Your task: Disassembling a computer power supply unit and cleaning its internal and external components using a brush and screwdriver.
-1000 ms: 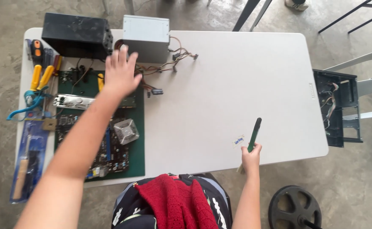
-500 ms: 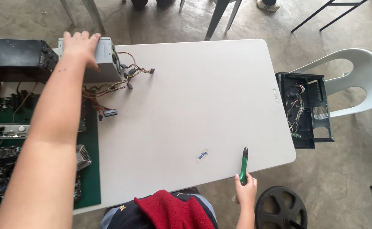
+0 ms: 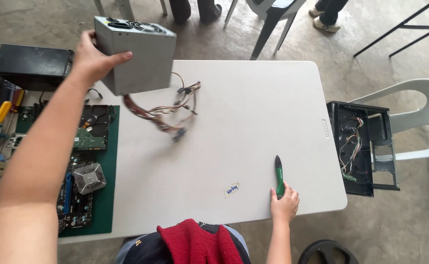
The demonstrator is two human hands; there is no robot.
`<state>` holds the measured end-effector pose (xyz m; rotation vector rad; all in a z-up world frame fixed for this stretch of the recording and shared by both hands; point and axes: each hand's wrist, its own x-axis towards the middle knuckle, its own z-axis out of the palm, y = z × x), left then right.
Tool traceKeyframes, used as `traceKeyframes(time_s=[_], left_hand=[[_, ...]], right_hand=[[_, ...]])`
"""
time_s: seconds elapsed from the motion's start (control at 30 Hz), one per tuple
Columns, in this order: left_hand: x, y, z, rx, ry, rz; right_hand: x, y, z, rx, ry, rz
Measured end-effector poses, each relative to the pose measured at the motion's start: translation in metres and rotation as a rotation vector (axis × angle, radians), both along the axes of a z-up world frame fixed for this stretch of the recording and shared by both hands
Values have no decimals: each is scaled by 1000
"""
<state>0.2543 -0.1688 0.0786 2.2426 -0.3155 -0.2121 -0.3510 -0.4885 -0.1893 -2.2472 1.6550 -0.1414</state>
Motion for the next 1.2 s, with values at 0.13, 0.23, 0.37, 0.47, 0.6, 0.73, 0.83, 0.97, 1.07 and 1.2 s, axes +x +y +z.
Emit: traceKeyframes(time_s=[0.13, 0.23, 0.37, 0.47, 0.6, 0.73, 0.83, 0.97, 1.07, 1.2], left_hand=[[-69, -18, -22, -455, 318, 207], [-133, -26, -52, -569, 525, 365], [-215, -28, -75, -749, 771, 524], [-258, -32, -84, -805, 884, 639], [-311, -29, -146, -972, 962, 875], [-359, -21, -132, -1018, 1107, 792], [-376, -9, -135, -934, 1254, 596], [-383, 12, -167, -935, 1413, 423], [-391, 22, -215, -912, 1494, 225], [-398, 27, -239, -771, 1549, -108]], right_hand=[[13, -8, -4, -104, 122, 47], [32, 2, 13, 55, 233, -54], [53, 47, 53, 39, 86, 94], [65, 77, 64, 51, 30, 191], [79, 98, 74, 364, -90, 238], [123, 134, 89, 754, -450, 273], [156, 161, 97, 796, -416, 405], [185, 189, 70, 755, -438, 251], [190, 193, 42, 697, -538, 124], [182, 175, 15, 676, -643, 216]])
